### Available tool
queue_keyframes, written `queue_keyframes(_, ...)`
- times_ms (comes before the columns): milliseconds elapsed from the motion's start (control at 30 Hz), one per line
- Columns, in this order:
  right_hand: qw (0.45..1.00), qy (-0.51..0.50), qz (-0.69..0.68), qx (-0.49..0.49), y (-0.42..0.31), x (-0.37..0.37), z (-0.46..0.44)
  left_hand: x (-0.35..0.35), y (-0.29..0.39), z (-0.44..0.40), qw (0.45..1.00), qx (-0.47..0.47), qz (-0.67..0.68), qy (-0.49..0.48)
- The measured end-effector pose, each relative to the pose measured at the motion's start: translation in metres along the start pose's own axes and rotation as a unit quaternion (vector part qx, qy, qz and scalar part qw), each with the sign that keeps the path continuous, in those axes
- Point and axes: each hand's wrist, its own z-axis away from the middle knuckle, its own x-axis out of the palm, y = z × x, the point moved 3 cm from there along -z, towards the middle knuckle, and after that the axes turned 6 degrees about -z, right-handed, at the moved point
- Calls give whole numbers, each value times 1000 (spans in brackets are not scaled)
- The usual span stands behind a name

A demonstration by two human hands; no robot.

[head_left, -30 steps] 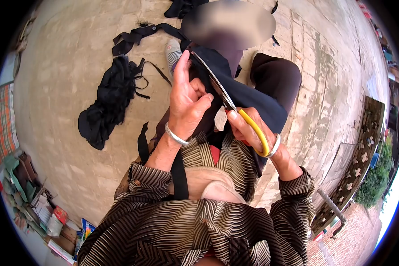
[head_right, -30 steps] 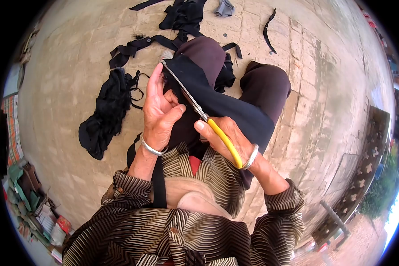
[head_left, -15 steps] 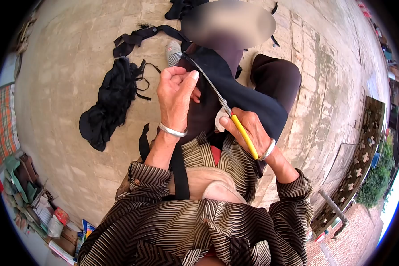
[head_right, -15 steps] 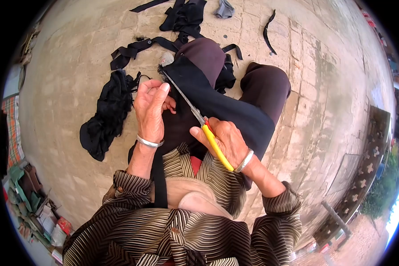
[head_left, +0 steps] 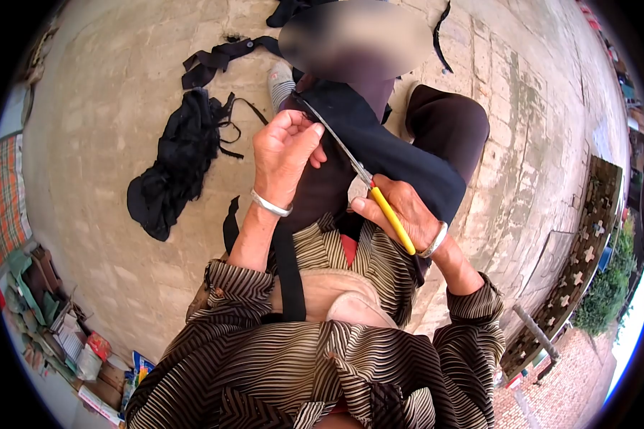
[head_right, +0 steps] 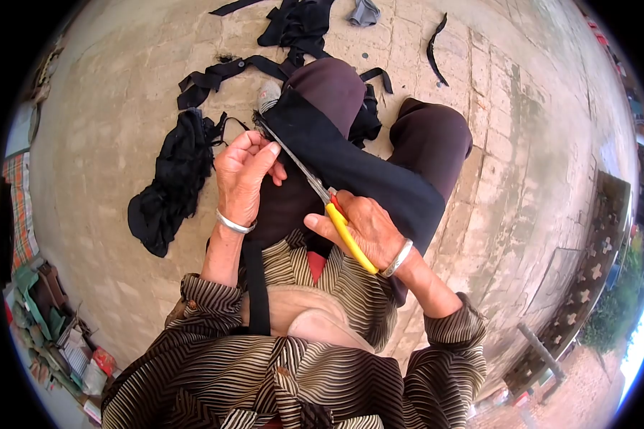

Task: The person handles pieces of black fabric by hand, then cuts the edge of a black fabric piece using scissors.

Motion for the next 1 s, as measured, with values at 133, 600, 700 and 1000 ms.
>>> queue_keyframes(133, 999, -24, 36, 10, -2, 0, 1, 1, 2, 0, 1000, 3, -3, 8)
queue_keyframes(600, 998, -64, -9, -27, 1, -3, -13, -5, -6, 0, 996, -37, 75, -3)
queue_keyframes(700, 998, -35, -33, -41, 1, -1, -15, -5, -7, 0, 996, -38, 77, -4)
queue_keyframes(1000, 999, -32, -32, 11, -5, 0, -14, -3, -4, 0, 996, -32, 85, 10)
